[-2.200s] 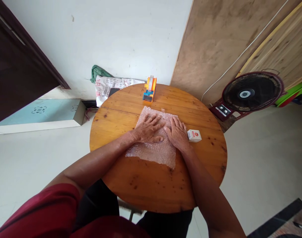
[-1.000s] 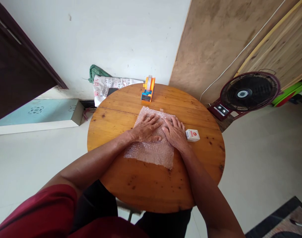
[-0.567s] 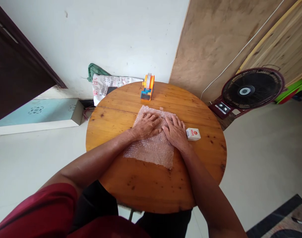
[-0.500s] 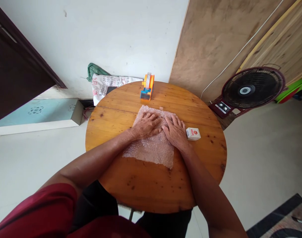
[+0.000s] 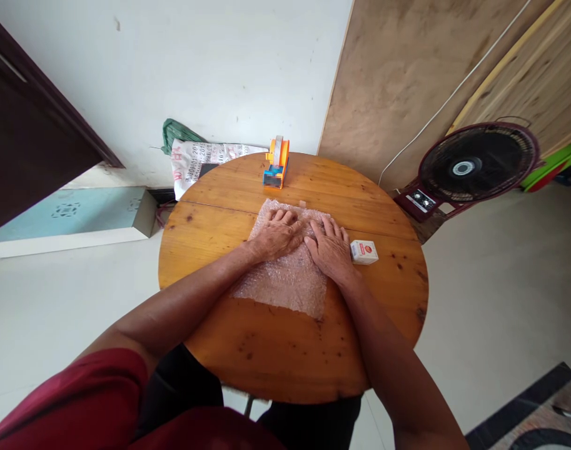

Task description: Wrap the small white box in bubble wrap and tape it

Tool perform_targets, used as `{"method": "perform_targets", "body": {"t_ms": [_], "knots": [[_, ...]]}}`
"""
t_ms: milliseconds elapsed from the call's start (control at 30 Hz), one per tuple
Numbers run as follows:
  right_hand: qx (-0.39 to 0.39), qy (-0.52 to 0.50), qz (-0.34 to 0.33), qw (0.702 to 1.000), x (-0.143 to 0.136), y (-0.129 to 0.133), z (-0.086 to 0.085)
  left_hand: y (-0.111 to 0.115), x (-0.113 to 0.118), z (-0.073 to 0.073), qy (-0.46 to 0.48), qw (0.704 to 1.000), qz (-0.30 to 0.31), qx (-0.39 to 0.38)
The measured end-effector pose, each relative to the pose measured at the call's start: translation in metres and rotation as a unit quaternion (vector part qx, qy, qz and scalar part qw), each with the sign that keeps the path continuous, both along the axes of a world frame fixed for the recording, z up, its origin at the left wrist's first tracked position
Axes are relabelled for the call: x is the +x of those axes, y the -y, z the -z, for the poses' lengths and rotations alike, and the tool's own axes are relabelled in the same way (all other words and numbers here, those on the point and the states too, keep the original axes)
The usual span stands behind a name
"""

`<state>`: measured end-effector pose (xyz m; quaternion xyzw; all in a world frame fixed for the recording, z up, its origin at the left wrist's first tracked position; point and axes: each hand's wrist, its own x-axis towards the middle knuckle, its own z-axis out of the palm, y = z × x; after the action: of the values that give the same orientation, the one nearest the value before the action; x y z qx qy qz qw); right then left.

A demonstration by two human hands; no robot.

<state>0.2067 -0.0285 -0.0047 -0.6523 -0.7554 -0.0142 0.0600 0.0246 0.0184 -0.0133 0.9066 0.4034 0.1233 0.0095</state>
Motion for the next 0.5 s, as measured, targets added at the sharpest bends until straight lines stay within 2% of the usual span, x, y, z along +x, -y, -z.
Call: {"method": "perform_targets", "body": {"t_ms": [500], "knots": [[0.001,0.005,0.002,1.0,-0.0005,0.0001,-0.0013,0.0013,0.0032,-0.0024,-0.007,1.0,-0.017,-0.008]]}}
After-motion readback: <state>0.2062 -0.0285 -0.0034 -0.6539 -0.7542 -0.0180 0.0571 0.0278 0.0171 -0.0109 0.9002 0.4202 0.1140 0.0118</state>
